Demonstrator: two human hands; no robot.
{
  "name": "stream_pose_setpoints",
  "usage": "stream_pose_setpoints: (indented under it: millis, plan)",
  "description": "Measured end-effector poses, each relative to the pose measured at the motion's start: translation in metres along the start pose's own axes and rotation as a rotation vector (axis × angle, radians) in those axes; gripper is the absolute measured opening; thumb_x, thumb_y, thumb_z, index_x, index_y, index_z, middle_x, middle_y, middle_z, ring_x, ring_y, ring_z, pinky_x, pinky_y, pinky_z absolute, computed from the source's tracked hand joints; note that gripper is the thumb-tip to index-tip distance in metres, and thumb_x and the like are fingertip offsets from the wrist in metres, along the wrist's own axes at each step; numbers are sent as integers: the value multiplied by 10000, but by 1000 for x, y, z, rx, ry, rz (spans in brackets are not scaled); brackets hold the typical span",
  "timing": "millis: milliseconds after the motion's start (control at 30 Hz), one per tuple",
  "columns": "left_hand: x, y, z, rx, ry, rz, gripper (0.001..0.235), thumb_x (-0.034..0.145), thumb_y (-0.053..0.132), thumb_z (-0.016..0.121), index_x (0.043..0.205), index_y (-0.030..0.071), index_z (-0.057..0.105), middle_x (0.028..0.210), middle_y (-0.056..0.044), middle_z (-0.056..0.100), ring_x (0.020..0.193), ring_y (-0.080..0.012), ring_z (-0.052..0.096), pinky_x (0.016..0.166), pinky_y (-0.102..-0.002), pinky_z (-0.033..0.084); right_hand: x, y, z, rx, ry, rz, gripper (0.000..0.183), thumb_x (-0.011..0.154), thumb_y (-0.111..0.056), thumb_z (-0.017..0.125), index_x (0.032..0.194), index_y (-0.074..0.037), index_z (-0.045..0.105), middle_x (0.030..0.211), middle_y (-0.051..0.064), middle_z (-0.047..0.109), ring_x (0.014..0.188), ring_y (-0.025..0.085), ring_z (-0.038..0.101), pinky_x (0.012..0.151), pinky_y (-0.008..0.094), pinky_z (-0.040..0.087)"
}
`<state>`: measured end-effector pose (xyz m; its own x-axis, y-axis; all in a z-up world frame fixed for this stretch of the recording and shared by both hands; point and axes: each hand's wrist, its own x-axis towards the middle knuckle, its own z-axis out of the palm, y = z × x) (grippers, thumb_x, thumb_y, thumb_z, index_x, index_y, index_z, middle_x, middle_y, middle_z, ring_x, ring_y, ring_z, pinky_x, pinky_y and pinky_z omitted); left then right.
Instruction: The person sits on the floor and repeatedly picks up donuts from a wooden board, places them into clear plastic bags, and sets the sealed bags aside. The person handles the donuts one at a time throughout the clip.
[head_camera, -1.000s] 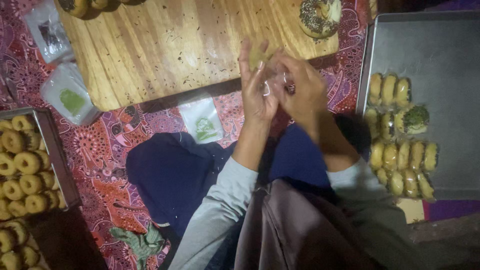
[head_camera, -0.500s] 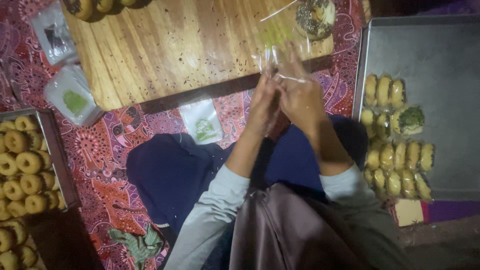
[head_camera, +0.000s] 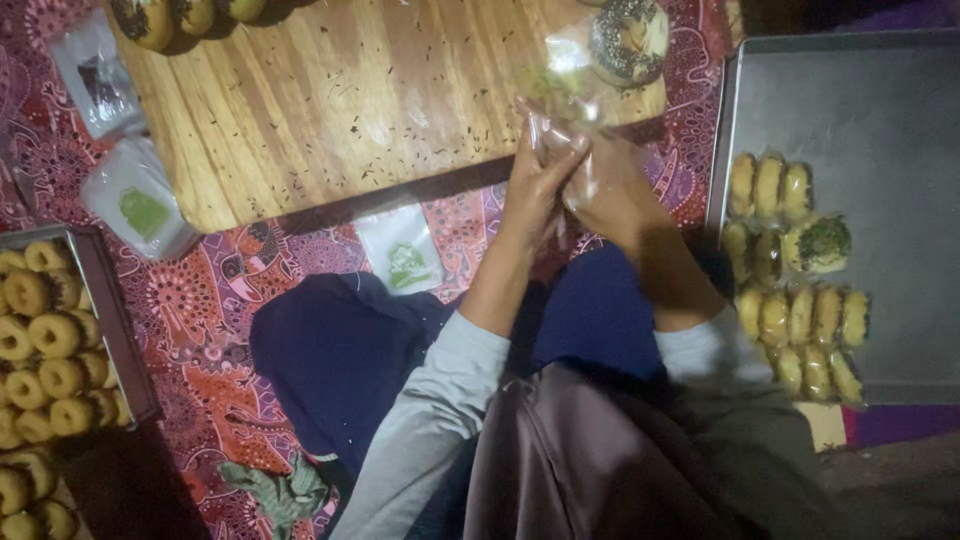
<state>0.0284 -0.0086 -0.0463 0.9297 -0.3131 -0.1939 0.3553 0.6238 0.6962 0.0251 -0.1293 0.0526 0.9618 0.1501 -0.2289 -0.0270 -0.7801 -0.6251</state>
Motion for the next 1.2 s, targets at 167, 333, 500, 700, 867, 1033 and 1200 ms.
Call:
stream_pose_setpoints:
  millis: [167, 333, 500, 700, 867, 1033, 1200]
  plan:
    - [21, 26, -15, -409, -191, -21, 886, 946, 182, 725, 1618, 235, 150, 1513, -212, 473, 1348, -381, 565, 1126, -570, 471, -6, 5, 9, 14, 61, -197, 568, 941, -213, 743, 1480, -89, 615, 1043, 154, 748, 910, 299, 715, 828, 426, 592]
    - [49, 21, -31, -322, 29, -61, 310, 1022, 60, 702, 1243, 36, 485, 1202, -157, 513, 1153, -367, 544, 1100, -675, 387, -5, 52, -16, 509, -77, 322, 407, 1002, -307, 776, 1338, -79, 799, 1124, 253, 785, 859, 331, 715, 786, 486, 520]
    - [47, 13, -51, -741, 63, -49, 264, 1072, 286, 643, 1235, 79, 624, 1187, -120, 598, 1181, -294, 598, 1199, -629, 435, 57, 135, -30, -183, 491, -256, 1150, 554, -261, 1013, 1504, 65, 455, 1479, 364, 462, 1292, 523, 458, 1069, 612, 433]
    - [44, 35, -65, -1013, 210, -154, 681, 920, 502, 645, 1345, -9, 498, 1320, -261, 535, 1261, -425, 501, 1105, -581, 387, 24, 102, -4, 435, 346, 230, 920, 754, -133, 954, 1549, -163, 492, 1536, 127, 571, 1353, 286, 621, 1026, 460, 549]
    - [31, 37, -47, -896, 202, 124, 597, 1044, 542, 539, 1441, 109, 434, 1408, -188, 478, 1372, -348, 453, 1199, -609, 367, -49, -8, 25, 1117, 410, -144, 883, 702, 97, 839, 1507, -7, 490, 1414, 146, 559, 1338, 258, 591, 1239, 417, 522]
    - [-1, 39, -23, -810, -83, 303, 727, 1090, 608, 508, 1572, 77, 389, 1440, -222, 521, 1305, -372, 534, 1183, -570, 410, -41, -49, 60, 452, 552, -147, 850, 736, -13, 935, 1483, -22, 529, 1408, 148, 496, 1360, 255, 527, 1164, 377, 480]
    - [-57, 41, -2, -663, 221, 50, 855, 973, 544, 648, 1587, 25, 356, 1477, -171, 539, 1304, -319, 580, 1155, -443, 452, -36, -60, 74, 292, 676, -238, 817, 798, -171, 972, 1483, -54, 542, 1550, 221, 474, 1428, 344, 521, 1208, 436, 455]
